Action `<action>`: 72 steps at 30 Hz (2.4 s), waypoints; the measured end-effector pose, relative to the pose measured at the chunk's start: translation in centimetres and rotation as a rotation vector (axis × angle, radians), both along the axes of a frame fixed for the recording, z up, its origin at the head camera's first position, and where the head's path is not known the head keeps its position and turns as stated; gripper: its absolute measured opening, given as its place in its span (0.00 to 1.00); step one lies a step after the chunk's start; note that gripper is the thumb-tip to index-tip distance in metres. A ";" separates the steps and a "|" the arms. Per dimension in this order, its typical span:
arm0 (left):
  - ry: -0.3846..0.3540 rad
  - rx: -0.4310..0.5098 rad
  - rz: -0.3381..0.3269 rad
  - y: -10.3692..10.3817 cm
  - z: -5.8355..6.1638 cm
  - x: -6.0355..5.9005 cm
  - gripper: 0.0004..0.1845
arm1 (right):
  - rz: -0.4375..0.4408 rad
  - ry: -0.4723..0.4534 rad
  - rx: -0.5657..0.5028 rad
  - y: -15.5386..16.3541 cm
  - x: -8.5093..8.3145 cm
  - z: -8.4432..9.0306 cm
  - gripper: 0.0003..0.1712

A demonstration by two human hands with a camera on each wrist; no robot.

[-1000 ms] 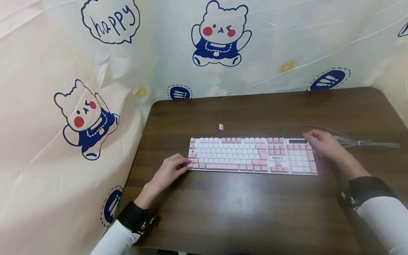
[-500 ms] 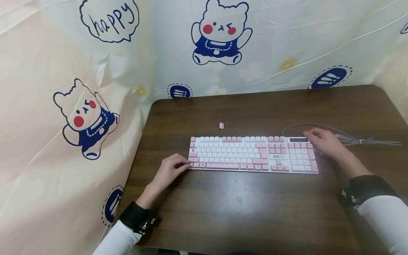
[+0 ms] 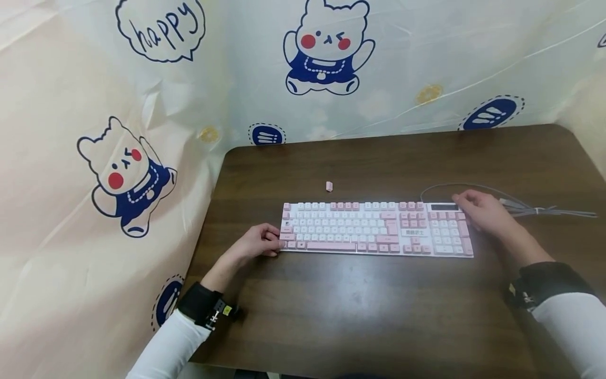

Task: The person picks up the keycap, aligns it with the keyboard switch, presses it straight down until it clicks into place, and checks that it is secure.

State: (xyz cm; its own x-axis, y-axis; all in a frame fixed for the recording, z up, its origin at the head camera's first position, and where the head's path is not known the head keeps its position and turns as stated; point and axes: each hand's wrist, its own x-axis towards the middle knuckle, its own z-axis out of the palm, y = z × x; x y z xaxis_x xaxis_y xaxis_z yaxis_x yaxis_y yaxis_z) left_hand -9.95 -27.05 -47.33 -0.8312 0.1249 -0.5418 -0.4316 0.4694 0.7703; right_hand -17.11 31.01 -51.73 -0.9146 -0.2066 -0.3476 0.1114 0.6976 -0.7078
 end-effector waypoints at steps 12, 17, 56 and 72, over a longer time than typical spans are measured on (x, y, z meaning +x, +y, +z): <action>0.100 -0.084 -0.048 0.4 0.0 0.5 0.21 | 0.004 0.033 -0.002 0.0 0.2 0.1 0.41; 0.052 -0.023 -0.034 -0.2 -0.2 0.0 0.23 | -0.004 0.032 0.001 0.1 0.2 0.0 0.42; 0.811 -0.734 -0.869 10.9 1.9 -14.5 0.13 | -0.029 0.071 -0.039 -0.7 0.5 -0.4 0.37; 0.717 -0.744 -1.047 13.1 2.4 -16.5 0.06 | -0.043 0.086 -0.026 0.0 0.5 -0.4 0.35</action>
